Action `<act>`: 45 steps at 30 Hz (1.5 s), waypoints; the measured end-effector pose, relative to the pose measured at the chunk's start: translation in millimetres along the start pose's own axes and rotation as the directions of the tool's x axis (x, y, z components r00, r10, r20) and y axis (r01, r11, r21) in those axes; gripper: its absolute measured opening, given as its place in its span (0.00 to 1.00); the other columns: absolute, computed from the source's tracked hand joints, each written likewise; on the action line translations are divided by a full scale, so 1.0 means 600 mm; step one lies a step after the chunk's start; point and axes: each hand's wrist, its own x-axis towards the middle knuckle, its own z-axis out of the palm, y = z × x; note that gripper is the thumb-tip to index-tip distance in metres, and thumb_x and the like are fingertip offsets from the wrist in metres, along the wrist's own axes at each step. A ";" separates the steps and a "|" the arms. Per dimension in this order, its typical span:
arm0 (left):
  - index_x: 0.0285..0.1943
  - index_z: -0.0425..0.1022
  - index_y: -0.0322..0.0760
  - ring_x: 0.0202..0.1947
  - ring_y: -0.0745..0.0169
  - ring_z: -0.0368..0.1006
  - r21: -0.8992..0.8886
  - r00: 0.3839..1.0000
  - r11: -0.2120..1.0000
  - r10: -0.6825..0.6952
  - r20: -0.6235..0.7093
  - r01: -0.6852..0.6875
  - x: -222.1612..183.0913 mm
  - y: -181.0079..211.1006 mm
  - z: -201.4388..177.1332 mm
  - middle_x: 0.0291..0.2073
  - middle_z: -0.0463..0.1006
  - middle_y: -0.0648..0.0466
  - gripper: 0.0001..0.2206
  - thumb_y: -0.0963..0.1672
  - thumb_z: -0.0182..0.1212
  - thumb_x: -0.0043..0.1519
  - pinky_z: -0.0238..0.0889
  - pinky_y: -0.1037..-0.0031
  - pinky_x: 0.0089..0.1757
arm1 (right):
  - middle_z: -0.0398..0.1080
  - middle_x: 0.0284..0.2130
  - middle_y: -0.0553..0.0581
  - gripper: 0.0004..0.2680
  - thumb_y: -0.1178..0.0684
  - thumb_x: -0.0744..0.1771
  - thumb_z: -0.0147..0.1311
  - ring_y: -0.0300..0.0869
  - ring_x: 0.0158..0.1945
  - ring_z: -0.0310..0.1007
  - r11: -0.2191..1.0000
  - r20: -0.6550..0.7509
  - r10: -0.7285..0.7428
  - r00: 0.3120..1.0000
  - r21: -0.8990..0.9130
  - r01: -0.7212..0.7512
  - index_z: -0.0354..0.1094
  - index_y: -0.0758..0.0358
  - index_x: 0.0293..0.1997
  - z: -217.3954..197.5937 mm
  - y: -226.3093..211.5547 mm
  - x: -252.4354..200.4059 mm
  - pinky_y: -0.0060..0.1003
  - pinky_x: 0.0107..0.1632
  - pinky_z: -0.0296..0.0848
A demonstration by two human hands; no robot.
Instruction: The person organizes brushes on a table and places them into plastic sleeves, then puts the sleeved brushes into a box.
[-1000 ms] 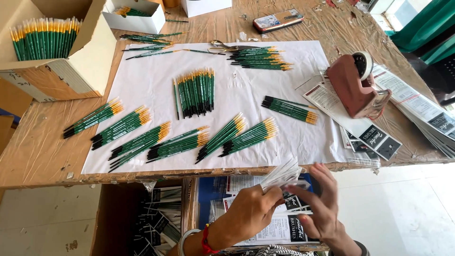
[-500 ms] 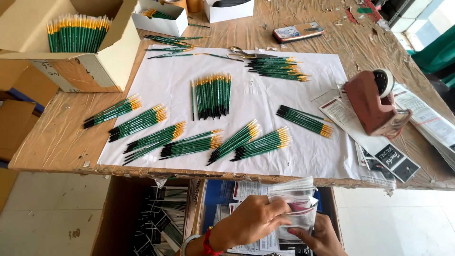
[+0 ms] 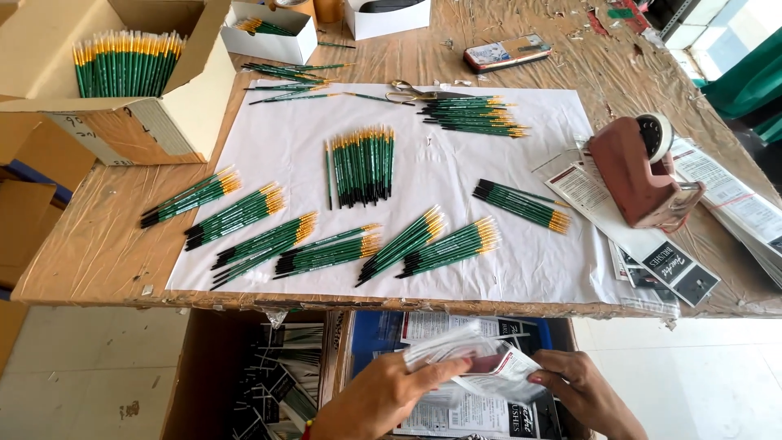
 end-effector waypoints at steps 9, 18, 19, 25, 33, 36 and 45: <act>0.67 0.73 0.47 0.37 0.52 0.84 0.220 0.872 0.875 -0.341 -0.352 0.431 -0.025 -0.020 -0.011 0.49 0.84 0.47 0.27 0.42 0.73 0.57 0.80 0.63 0.37 | 0.78 0.51 0.58 0.17 0.43 0.64 0.57 0.49 0.49 0.80 0.952 0.024 -0.263 0.964 -0.154 0.263 0.74 0.62 0.54 0.042 -0.075 0.028 0.40 0.49 0.76; 0.62 0.73 0.33 0.56 0.42 0.80 -0.215 0.954 0.975 -0.006 -0.301 -0.062 0.047 0.001 0.107 0.56 0.80 0.39 0.23 0.37 0.74 0.57 0.75 0.61 0.54 | 0.76 0.26 0.59 0.16 0.46 0.71 0.44 0.42 0.25 0.76 0.793 -0.485 -0.388 0.784 0.257 0.552 0.74 0.71 0.38 0.106 -0.078 0.005 0.34 0.30 0.70; 0.60 0.72 0.33 0.55 0.43 0.81 -0.275 0.967 0.961 -0.072 -0.243 0.003 0.047 -0.003 0.108 0.54 0.80 0.39 0.22 0.38 0.74 0.58 0.75 0.62 0.52 | 0.70 0.19 0.57 0.15 0.48 0.71 0.45 0.41 0.20 0.68 0.831 -0.503 -0.277 0.818 0.301 0.467 0.72 0.70 0.32 0.113 -0.060 0.007 0.37 0.26 0.64; 0.50 0.76 0.33 0.45 0.46 0.84 -0.329 0.980 0.925 -0.201 0.000 0.190 0.034 -0.025 0.110 0.43 0.84 0.41 0.13 0.41 0.74 0.60 0.76 0.63 0.44 | 0.60 0.12 0.54 0.12 0.53 0.70 0.47 0.40 0.15 0.57 0.889 -0.515 -0.245 0.821 0.218 0.403 0.68 0.68 0.27 0.105 -0.074 0.000 0.38 0.21 0.56; 0.51 0.82 0.33 0.39 0.43 0.83 -0.184 0.987 0.972 -0.127 0.101 0.144 0.008 -0.059 0.126 0.39 0.82 0.35 0.10 0.39 0.68 0.61 0.76 0.62 0.41 | 0.66 0.26 0.57 0.13 0.50 0.75 0.41 0.45 0.29 0.66 0.693 -0.513 -0.688 0.514 -0.254 0.674 0.64 0.64 0.36 0.067 -0.058 0.023 0.40 0.36 0.64; 0.52 0.81 0.34 0.38 0.44 0.83 -0.157 0.992 0.981 -0.100 0.083 0.112 0.003 -0.062 0.131 0.38 0.82 0.36 0.10 0.37 0.65 0.62 0.77 0.63 0.39 | 0.66 0.19 0.55 0.17 0.49 0.70 0.37 0.42 0.22 0.63 0.848 -0.418 -0.245 0.875 0.344 0.403 0.73 0.64 0.27 0.023 -0.007 0.094 0.33 0.24 0.63; 0.54 0.81 0.32 0.33 0.44 0.83 -0.151 0.988 0.981 -0.109 0.108 0.125 -0.025 -0.090 0.149 0.34 0.82 0.35 0.11 0.37 0.65 0.62 0.76 0.63 0.37 | 0.77 0.36 0.56 0.03 0.58 0.64 0.60 0.48 0.39 0.77 0.643 -0.125 -0.721 0.682 -0.487 0.591 0.77 0.64 0.37 -0.054 -0.198 0.239 0.42 0.41 0.76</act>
